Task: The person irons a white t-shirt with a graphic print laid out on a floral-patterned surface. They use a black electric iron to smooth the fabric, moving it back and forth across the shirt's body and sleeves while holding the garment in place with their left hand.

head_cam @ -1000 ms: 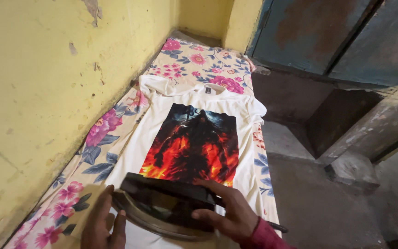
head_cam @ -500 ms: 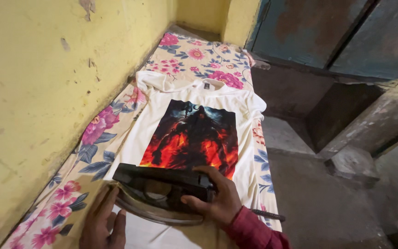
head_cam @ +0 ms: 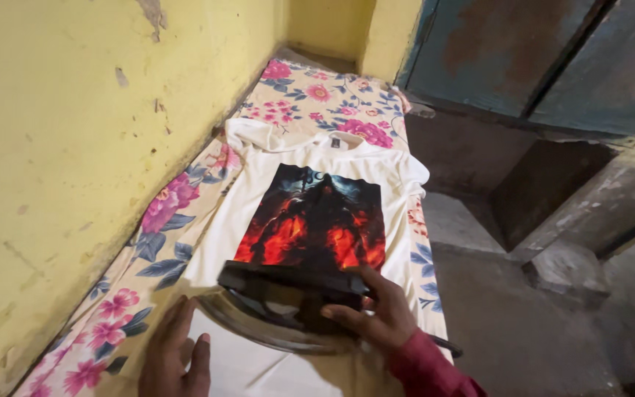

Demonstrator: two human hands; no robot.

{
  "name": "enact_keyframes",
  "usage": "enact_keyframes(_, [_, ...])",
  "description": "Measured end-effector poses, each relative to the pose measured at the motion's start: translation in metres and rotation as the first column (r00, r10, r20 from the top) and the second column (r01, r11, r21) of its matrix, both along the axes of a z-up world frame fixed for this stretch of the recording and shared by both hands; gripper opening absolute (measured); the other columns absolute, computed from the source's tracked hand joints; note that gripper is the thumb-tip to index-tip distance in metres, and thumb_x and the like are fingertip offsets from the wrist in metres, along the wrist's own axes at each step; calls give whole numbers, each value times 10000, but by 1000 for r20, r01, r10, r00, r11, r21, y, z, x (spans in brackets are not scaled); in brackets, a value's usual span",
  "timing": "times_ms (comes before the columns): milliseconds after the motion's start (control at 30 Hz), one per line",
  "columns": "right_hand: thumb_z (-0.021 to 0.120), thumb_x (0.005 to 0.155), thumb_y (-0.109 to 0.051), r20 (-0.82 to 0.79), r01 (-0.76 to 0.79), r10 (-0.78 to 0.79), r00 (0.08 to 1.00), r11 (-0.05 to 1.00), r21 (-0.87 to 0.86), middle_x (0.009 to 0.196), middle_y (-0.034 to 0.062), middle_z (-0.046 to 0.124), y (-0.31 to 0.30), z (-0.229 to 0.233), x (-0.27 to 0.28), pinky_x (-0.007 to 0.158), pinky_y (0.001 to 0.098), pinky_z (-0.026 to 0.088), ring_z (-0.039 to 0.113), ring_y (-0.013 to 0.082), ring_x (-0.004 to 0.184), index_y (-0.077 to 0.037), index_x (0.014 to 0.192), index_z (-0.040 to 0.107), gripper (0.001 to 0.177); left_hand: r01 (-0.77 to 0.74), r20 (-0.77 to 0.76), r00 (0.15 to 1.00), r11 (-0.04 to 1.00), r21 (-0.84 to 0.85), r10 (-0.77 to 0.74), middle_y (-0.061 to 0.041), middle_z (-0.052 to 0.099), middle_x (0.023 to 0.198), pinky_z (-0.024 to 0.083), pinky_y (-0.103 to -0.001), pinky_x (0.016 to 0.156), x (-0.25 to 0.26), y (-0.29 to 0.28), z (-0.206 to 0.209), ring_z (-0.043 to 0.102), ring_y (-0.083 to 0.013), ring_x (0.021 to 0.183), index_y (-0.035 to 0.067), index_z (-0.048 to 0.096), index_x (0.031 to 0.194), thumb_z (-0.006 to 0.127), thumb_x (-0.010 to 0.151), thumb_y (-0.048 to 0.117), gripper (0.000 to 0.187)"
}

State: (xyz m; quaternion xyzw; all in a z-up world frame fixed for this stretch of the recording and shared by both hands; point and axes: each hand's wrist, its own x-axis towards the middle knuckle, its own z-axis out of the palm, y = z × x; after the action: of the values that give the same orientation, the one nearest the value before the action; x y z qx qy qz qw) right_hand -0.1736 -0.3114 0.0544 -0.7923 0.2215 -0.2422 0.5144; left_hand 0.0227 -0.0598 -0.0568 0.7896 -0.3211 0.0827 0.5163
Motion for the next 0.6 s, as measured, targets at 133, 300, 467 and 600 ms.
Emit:
enact_keyframes(133, [896, 726, -133, 88, -102, 90, 992, 985, 140, 1048, 80, 761, 9, 7, 23, 838, 334, 624, 728, 157, 978, -13, 1208, 656, 552, 63, 89, 994, 998, 21, -65, -256, 599, 1426, 501, -414, 972, 10, 1, -7, 585, -358, 1233, 31, 570, 1430, 661, 848, 119, 596])
enact_keyframes(300, [892, 716, -156, 20, -98, 96, 995, 986, 133, 1046, 79, 773, 7, 15, 20, 825, 328, 640, 748, 144, 969, -10, 1219, 646, 579, 1, -98, 995, 1000, -6, -1, -245, 585, 1434, 561, -380, 905, 13, 1, -19, 567, -337, 1347, 45, 596, 1386, 649, 832, 92, 559])
enact_keyframes(467, [946, 678, -203, -33, -19, 16, 999, 997, -80, 986, 100, 802, 1, 8, 14, 791, 312, 606, 759, 158, 898, -12, 1223, 658, 646, -32, 10, 999, 999, -31, 32, -223, 596, 1435, 542, -394, 933, 9, 4, -19, 573, -301, 1340, 57, 599, 1392, 677, 841, 122, 561])
enact_keyframes(600, [935, 681, -220, 42, -78, 75, 996, 995, 56, 1003, 102, 795, -1, 0, 11, 795, 303, 617, 755, 144, 916, -18, 1238, 657, 655, -160, -198, 966, 986, 44, 165, -138, 679, 1383, 581, -360, 877, 7, 3, -21, 741, -255, 998, 110, 628, 1414, 727, 821, 146, 602])
